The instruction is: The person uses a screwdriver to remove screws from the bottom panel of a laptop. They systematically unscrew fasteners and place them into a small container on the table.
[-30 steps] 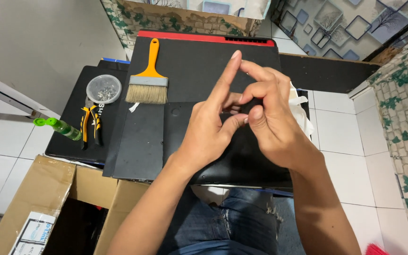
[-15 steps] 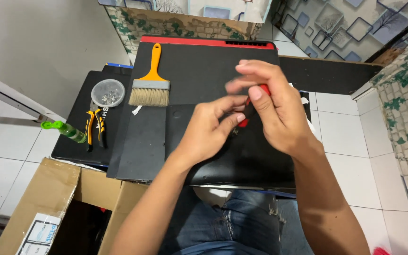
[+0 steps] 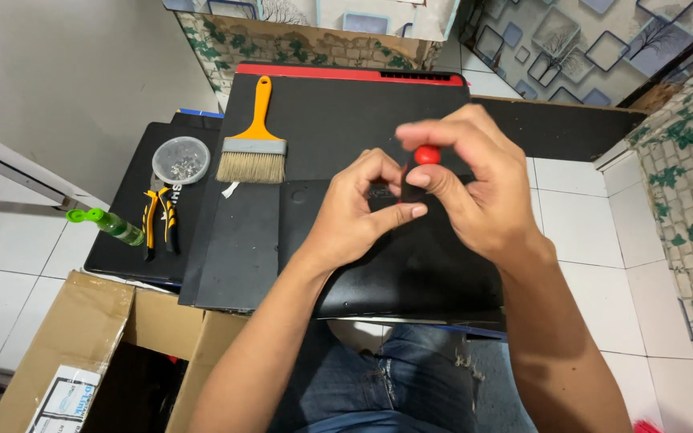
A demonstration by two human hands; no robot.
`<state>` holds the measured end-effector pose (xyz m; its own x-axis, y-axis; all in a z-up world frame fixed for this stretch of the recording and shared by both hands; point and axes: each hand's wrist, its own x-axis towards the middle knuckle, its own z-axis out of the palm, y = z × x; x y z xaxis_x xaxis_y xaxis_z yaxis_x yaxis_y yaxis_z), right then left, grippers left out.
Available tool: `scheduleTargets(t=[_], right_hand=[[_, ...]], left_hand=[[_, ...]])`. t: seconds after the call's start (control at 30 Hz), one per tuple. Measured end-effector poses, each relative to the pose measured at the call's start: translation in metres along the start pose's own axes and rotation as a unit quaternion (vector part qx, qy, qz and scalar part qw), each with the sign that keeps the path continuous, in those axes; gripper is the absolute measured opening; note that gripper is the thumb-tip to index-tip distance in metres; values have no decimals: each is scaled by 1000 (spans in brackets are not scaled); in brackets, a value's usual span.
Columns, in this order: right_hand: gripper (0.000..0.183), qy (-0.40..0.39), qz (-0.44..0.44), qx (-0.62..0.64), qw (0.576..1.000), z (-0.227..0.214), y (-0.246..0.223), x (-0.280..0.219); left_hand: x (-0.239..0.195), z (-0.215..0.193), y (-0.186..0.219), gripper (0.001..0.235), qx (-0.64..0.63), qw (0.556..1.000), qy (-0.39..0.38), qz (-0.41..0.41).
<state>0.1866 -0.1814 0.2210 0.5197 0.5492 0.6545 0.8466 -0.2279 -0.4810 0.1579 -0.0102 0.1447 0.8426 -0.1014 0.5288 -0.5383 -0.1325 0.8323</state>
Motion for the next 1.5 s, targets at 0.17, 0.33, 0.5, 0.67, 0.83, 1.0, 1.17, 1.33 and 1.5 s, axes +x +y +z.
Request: scheduleTargets(t=[0.17, 0.33, 0.5, 0.67, 0.83, 1.0, 1.17, 1.33, 1.5], right_hand=[[28, -6, -38, 4, 999, 3, -13, 4], [20, -26, 41, -32, 998, 4, -10, 1], [40, -12, 19, -52, 998, 6, -13, 3], [48, -14, 21, -101, 995, 4, -13, 3], [29, 4, 20, -88, 996, 10, -22, 1], [36, -13, 5, -68, 998, 8, -19, 5], [35, 8, 7, -97, 995, 10, -12, 3], [40, -25, -13, -76, 997, 5, -5, -2], [43, -30, -24, -67, 997, 9, -14, -2]], left_hand=[[-5, -7, -3, 46, -66, 996, -63, -6], [-4, 8, 9, 23, 79, 995, 40, -45], [-8, 1, 10, 35, 79, 996, -38, 1], [-11, 6, 3, 27, 109, 993, -24, -29], [-10, 6, 12, 32, 140, 990, -5, -6], [-13, 9, 10, 21, 112, 993, -16, -17], [-11, 14, 11, 29, 178, 981, 81, -14], [-16, 18, 6, 27, 88, 995, 52, -15], [-15, 20, 12, 22, 136, 986, 92, -25]])
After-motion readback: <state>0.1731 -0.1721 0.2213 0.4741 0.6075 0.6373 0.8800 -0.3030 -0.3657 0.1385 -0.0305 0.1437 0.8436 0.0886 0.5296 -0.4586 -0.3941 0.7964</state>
